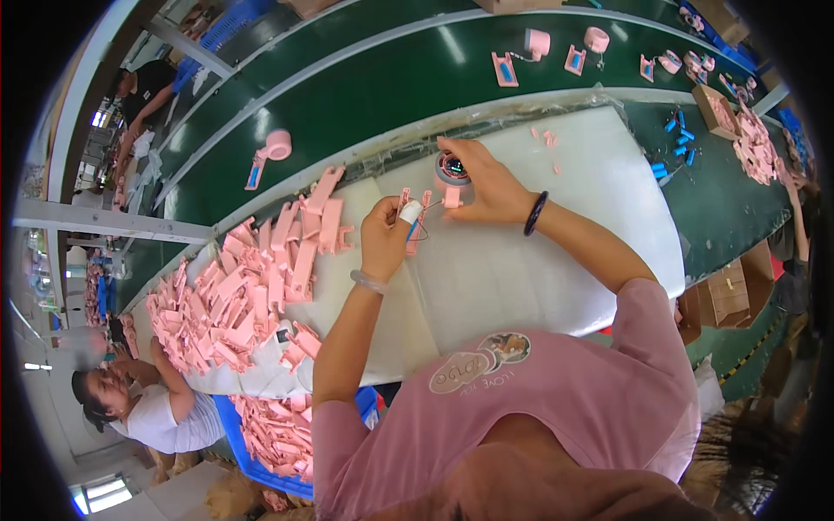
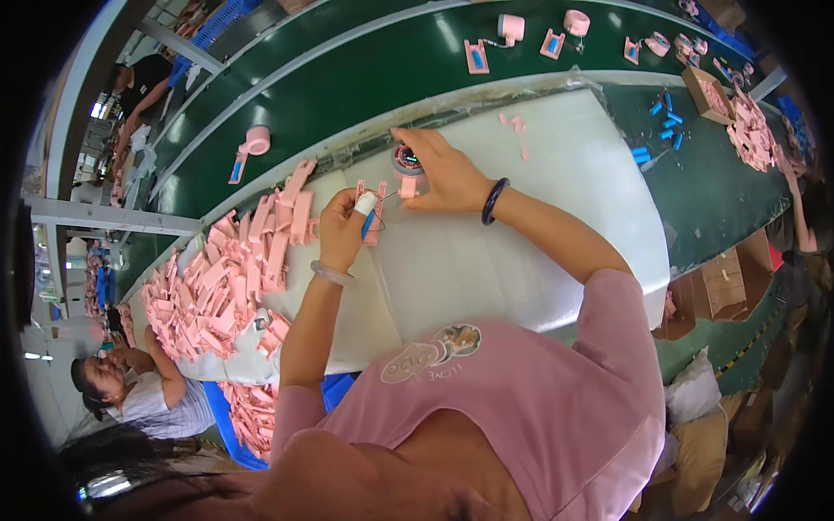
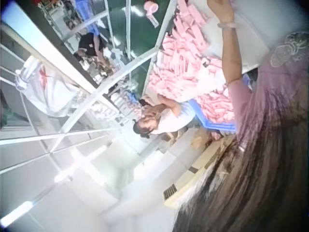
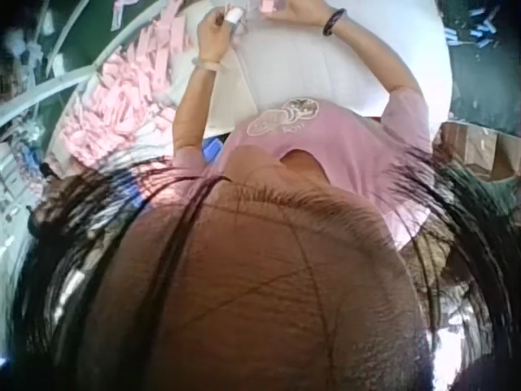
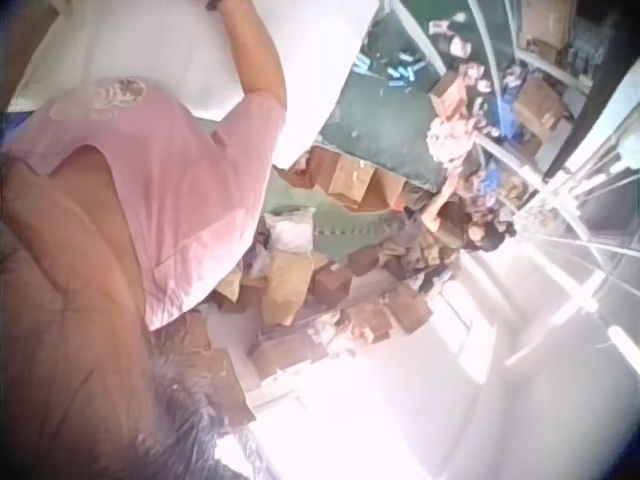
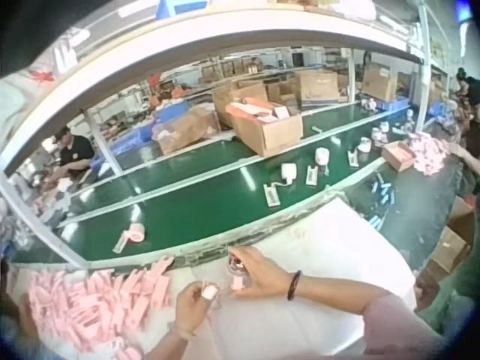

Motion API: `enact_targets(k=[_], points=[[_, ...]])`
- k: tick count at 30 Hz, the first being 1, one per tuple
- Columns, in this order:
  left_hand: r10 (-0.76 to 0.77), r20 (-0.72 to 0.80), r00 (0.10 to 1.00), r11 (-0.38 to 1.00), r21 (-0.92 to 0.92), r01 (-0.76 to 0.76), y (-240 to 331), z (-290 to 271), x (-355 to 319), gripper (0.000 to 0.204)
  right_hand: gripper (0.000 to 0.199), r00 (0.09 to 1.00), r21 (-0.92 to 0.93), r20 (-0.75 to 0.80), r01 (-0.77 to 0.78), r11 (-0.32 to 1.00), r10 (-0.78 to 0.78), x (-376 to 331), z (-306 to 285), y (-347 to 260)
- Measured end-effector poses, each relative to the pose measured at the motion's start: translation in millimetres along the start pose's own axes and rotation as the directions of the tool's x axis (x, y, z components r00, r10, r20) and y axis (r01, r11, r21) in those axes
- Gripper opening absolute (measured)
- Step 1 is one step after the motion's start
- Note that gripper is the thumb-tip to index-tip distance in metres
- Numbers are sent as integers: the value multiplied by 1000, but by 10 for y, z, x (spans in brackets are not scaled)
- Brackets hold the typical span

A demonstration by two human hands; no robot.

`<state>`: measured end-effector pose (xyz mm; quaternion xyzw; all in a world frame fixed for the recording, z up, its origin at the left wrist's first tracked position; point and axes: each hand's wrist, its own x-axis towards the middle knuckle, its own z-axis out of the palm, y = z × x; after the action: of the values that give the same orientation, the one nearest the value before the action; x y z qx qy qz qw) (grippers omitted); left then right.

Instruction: The person assembles mini portable fans by wiring and inserting batteries into plastic casing parts by hand, placing assembled units onto the conveyor belt, and picking additional plastic casings from a bin on the workstation.

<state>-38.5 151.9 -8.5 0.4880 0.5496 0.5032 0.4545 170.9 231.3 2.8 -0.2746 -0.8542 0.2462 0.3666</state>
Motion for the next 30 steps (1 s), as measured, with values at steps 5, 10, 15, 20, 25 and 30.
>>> enact_targets(k=[5, 10, 15, 20, 25, 30], points=[[229, -49, 972, 902, 385, -193, -110, -124, 1198, 26, 98, 991, -145, -131, -20, 989, 1, 695, 167, 639], [322, -172, 931, 592, 804, -56, -118, -32, 2230, 27, 94, 984, -328, -165, 14, 944, -72, 1269, 203, 1345], [322, -208, 924, 518, 855, 12, -313, -169, 2588, 24, 46, 957, -550, -284, -108, 828, -64, 1414, -233, 1872], [328, -221, 919, 503, 864, 28, -267, -143, 2652, 29, 29, 904, -966, 12, -100, 239, 428, 1173, -790, 2369], [264, -220, 939, 515, 855, 56, -306, -259, 2575, 36, 26, 926, -974, 60, -27, 223, 373, 1170, -749, 2315], [464, -179, 868, 553, 824, -126, -268, -201, 2148, 56, 19, 960, -950, 126, 44, 309, 249, 1044, -866, 2084]])
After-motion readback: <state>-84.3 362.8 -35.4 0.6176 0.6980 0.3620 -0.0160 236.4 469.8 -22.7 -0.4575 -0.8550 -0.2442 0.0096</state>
